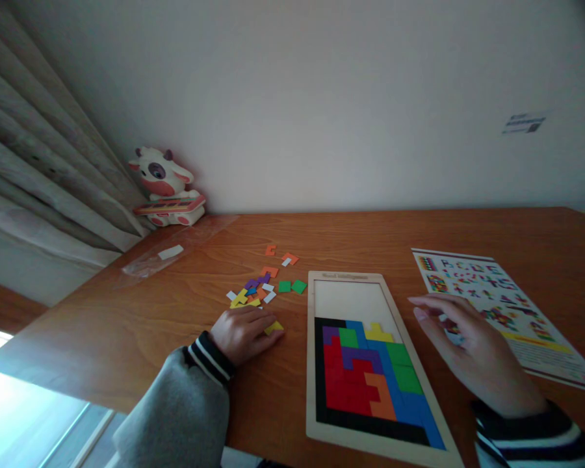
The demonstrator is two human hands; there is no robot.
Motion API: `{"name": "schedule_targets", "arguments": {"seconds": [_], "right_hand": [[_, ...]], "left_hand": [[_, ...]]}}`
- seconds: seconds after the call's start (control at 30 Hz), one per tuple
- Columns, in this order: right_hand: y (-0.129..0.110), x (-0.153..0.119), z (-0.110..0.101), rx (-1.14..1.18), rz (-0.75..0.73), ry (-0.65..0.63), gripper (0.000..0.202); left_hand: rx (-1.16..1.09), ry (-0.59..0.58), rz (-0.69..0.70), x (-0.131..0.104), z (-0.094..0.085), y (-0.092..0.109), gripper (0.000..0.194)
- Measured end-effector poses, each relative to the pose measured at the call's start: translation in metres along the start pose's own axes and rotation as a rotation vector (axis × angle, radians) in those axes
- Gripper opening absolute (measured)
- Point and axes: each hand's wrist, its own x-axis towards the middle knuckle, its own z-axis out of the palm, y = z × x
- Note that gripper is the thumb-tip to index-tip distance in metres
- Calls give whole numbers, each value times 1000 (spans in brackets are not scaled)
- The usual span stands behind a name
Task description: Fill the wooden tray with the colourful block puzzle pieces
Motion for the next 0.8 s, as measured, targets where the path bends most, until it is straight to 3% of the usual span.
{"name": "schedule_targets", "arguments": {"seconds": [0.17,0.43,0.53,0.67,0.8], "right_hand": [[1,-2,2,1,-11,-33,29],[-5,-1,7,15,-25,-63,27],[-12,0,6,34,-45,-49,27],[-39,-3,2,138,37,-111,30],[-85,-7,10,351,132,-379,34]], "left_hand": [[-183,-50,18,5,2,4,26],[-330,-141,-267,4,2,5,43],[-378,-144,-303,4,3,8,47],[-360,0,-205,15,0,18,40],[-344,231,11,34,0,41,39]]}}
